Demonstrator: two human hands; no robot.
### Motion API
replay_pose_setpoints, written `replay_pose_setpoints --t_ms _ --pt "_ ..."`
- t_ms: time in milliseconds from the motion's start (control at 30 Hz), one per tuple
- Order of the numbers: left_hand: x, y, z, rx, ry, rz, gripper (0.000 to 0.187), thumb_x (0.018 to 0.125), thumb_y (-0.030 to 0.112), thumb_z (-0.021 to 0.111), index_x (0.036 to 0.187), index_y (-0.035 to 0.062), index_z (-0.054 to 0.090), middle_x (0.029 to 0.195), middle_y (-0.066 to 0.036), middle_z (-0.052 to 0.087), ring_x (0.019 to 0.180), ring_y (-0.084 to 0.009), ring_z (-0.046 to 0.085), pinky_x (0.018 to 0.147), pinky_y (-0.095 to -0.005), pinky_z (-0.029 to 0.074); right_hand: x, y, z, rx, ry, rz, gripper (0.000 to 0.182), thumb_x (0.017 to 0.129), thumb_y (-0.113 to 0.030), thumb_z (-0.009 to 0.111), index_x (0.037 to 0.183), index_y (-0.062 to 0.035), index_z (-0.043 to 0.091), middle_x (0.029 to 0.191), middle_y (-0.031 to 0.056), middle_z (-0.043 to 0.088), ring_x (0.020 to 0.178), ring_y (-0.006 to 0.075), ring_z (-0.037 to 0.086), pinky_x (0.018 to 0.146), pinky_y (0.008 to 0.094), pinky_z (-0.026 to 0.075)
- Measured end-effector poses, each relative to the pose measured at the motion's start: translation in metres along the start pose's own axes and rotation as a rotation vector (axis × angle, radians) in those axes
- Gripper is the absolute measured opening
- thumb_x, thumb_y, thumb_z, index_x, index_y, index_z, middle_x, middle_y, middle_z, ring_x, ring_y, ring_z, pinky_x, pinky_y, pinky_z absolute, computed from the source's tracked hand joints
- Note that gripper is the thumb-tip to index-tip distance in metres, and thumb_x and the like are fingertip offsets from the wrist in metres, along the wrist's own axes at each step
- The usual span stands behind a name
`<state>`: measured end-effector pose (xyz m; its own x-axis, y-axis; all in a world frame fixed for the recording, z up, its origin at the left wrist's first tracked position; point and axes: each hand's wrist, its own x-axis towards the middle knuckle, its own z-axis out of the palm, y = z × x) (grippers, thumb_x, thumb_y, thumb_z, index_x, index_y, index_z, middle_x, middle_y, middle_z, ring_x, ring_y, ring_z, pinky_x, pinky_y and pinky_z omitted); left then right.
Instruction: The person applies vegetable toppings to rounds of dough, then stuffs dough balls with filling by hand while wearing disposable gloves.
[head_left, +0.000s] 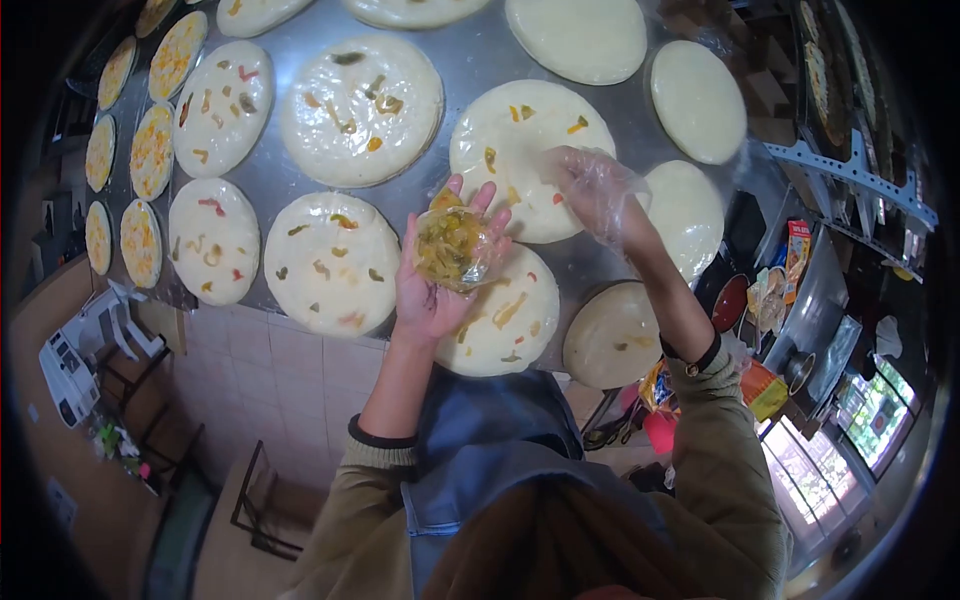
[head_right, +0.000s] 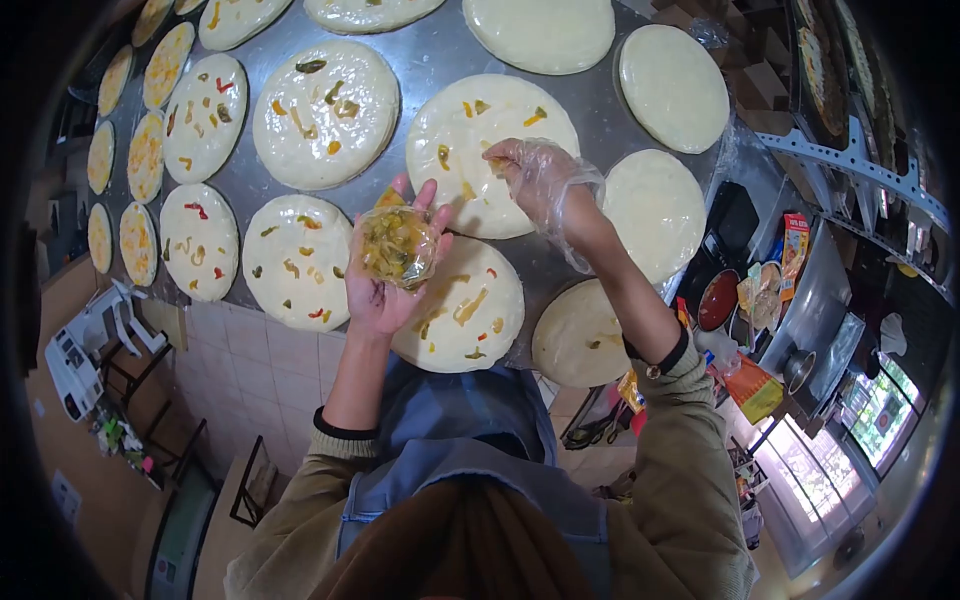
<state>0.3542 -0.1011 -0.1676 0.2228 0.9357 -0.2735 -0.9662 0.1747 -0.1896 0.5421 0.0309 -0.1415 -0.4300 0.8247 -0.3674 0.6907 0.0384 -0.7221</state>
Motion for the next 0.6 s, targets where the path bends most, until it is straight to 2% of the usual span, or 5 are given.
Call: replay_pose_setpoints --t_ms 167,233,433,533,600 --pt "-0.003 -0.014 0.016 0.027 0.001 0.011 0.055 0.101 0.045 0.028 0.150 0.0208 0.019 0.154 -0.011 0.021 0.134 -0.0324 0.034 0.109 -0.0480 0.033 -0.008 0.027 0.021 0.095 0.234 -0.313 0.020 0.090 -0.018 0.059 0.103 -0.0046 0.065 0.088 0.0126 0.065 0.081 0.0243 0.064 0.072 0.0328 0.050" --pt "-0.003 -0.022 0.021 0.006 -0.042 -0.002 0.056 0.101 0.045 0.028 0.150 0.0212 0.018 0.154 -0.012 0.020 0.135 -0.0328 0.033 0.109 -0.0484 0.033 -0.020 0.004 0.000 0.183 0.139 -0.195 0.020 0.089 -0.019 0.060 0.103 -0.0047 0.065 0.091 0.0123 0.065 0.081 0.0242 0.064 0.073 0.0339 0.050" --pt "-0.006 -0.051 0.033 -0.067 -0.202 -0.055 0.058 0.100 0.048 0.026 0.151 0.0229 0.016 0.155 -0.013 0.017 0.135 -0.0345 0.031 0.110 -0.0500 0.030 -0.095 -0.096 -0.060 -0.183 0.097 -0.190 0.016 0.087 -0.016 0.065 0.099 -0.0056 0.068 0.094 0.0087 0.067 0.080 0.0195 0.065 0.068 0.0304 0.051" --pt "-0.008 -0.069 0.046 0.038 -0.178 -0.056 0.058 0.100 0.049 0.024 0.151 0.0234 0.015 0.156 -0.013 0.014 0.138 -0.0363 0.027 0.112 -0.0516 0.026 -0.120 -0.104 -0.055 -0.292 0.055 -0.543 0.015 0.085 -0.014 0.065 0.097 -0.0070 0.068 0.095 0.0088 0.068 0.076 0.0234 0.065 0.067 0.0324 0.052" --pt "-0.009 -0.081 0.051 0.110 -0.164 -0.060 0.058 0.100 0.049 0.022 0.151 0.0233 0.015 0.156 -0.013 0.013 0.139 -0.0371 0.024 0.113 -0.0529 0.022 -0.132 -0.090 -0.046 -0.409 0.086 -0.568 0.015 0.084 -0.016 0.066 0.097 -0.0087 0.068 0.094 0.0084 0.068 0.078 0.0251 0.065 0.066 0.0342 0.051"
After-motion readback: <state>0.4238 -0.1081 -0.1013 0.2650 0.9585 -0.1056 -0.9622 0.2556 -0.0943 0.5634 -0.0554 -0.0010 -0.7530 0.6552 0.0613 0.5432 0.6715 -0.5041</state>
